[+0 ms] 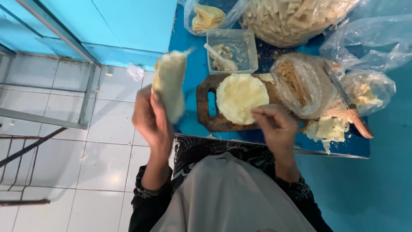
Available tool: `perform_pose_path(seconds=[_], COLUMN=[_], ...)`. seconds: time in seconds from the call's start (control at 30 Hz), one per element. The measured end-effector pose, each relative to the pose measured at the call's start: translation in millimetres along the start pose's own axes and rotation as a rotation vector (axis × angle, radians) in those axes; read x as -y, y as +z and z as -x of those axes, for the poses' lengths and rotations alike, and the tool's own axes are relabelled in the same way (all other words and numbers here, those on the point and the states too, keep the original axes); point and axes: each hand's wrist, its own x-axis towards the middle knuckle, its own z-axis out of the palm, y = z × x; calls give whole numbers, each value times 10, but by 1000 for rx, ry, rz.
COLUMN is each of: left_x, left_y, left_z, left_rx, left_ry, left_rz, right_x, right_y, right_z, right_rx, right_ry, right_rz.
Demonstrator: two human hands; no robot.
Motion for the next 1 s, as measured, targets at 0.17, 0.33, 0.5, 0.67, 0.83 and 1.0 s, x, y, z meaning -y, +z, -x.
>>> perform_pose_path(seconds=[0.17, 0.33, 0.5, 0.67, 0.83, 1.0], left_x=[-288, -380, -319, -28, 215, 194], left_y=[175, 300, 157, 182, 156, 137], left_z=[427, 616, 674, 801, 991, 962], left_rx=[509, 674, 271, 600, 534, 625], left_ry=[606, 1021, 614, -451, -509, -355], left_rz=[-69, -191, 146, 920, 694, 700], right_x=[-48, -108, -38, 70, -18, -29], right_y=[110, 99, -74, -97, 66, -32], right_z=[200, 287, 281, 241, 174, 154], right_rx=[410, 146, 53, 183, 218, 107], right_ry=[343, 535, 622, 478, 188, 150], right_rz=[-1122, -1016, -1028, -823, -382, -355])
